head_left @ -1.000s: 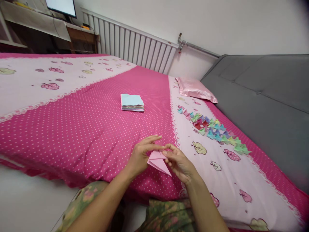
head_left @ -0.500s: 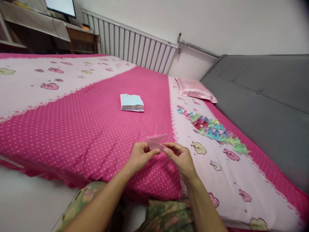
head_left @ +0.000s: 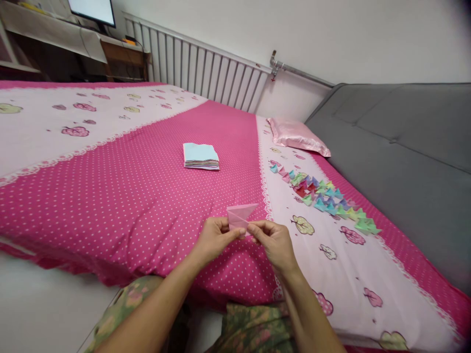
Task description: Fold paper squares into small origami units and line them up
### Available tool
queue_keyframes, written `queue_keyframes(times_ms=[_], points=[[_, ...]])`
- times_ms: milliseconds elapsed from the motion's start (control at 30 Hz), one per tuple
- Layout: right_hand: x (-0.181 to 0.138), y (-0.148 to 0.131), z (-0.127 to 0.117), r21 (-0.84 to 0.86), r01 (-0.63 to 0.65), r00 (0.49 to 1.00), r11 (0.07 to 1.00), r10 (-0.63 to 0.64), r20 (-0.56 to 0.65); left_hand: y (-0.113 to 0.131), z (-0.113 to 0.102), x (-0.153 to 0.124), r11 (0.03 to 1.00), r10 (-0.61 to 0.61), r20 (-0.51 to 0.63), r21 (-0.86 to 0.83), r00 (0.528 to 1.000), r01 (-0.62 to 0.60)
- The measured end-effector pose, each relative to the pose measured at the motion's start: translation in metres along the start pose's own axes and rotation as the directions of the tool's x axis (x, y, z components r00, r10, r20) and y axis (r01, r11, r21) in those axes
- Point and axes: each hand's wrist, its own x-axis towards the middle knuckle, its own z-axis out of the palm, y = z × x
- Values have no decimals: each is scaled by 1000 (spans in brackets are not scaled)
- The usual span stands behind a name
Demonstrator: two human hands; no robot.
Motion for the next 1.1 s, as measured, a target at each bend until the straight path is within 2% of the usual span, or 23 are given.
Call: queue_keyframes(times_ms=[200,433,700,900,1100], points=[[0,4,-1,129,-152,988,980,148,41,3,1,0,993,5,-60,-117,998,-12],[1,7,-2,219,-184,983,958,179,43,7,-3,-1,976,-50,-194,-218,980,6],[0,8,4,374,-208,974,904,227,-8,3,-1,0,958,-122,-145,-276,982,78],[-2,3,10,410,-247,960,878,278,-18,3,1,-2,948,-130,-86,-304,988,98],[-2,0,9,370,-208,973,905,229,-12,7,3,-4,956,-138,-89,-271,986,109]])
